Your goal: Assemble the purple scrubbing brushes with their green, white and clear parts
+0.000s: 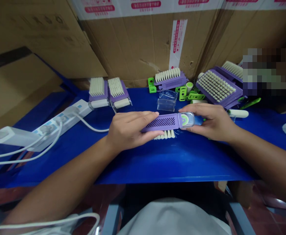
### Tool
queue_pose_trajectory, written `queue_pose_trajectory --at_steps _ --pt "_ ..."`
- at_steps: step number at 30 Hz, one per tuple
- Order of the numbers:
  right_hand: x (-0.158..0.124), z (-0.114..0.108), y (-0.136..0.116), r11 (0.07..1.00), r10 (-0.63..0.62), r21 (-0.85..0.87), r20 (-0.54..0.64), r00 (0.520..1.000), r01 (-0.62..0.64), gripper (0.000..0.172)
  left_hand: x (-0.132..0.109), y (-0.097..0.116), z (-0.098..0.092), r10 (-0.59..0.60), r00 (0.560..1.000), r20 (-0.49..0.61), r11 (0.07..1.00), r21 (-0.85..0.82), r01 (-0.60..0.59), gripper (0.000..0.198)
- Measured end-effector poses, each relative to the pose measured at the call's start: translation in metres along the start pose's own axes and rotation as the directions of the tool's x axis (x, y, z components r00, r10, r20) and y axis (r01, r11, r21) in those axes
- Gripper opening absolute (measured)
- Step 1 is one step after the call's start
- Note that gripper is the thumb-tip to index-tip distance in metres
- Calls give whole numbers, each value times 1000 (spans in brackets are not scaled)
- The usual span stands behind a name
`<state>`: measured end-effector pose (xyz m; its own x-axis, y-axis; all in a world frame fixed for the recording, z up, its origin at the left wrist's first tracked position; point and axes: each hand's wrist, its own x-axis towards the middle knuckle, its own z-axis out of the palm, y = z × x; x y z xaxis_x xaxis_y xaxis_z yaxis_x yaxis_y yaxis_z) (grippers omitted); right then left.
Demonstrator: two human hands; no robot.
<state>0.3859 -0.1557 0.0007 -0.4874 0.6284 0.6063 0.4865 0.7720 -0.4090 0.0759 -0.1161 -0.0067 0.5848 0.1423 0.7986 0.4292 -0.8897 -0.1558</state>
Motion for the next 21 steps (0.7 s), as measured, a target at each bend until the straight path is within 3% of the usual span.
queue_pose_trajectory --at_steps 21 --pt "0 -1 -2 1000 -2 -14 8 1000 3 38 -2 0 0 1 1000 7 1000 29 -1 37"
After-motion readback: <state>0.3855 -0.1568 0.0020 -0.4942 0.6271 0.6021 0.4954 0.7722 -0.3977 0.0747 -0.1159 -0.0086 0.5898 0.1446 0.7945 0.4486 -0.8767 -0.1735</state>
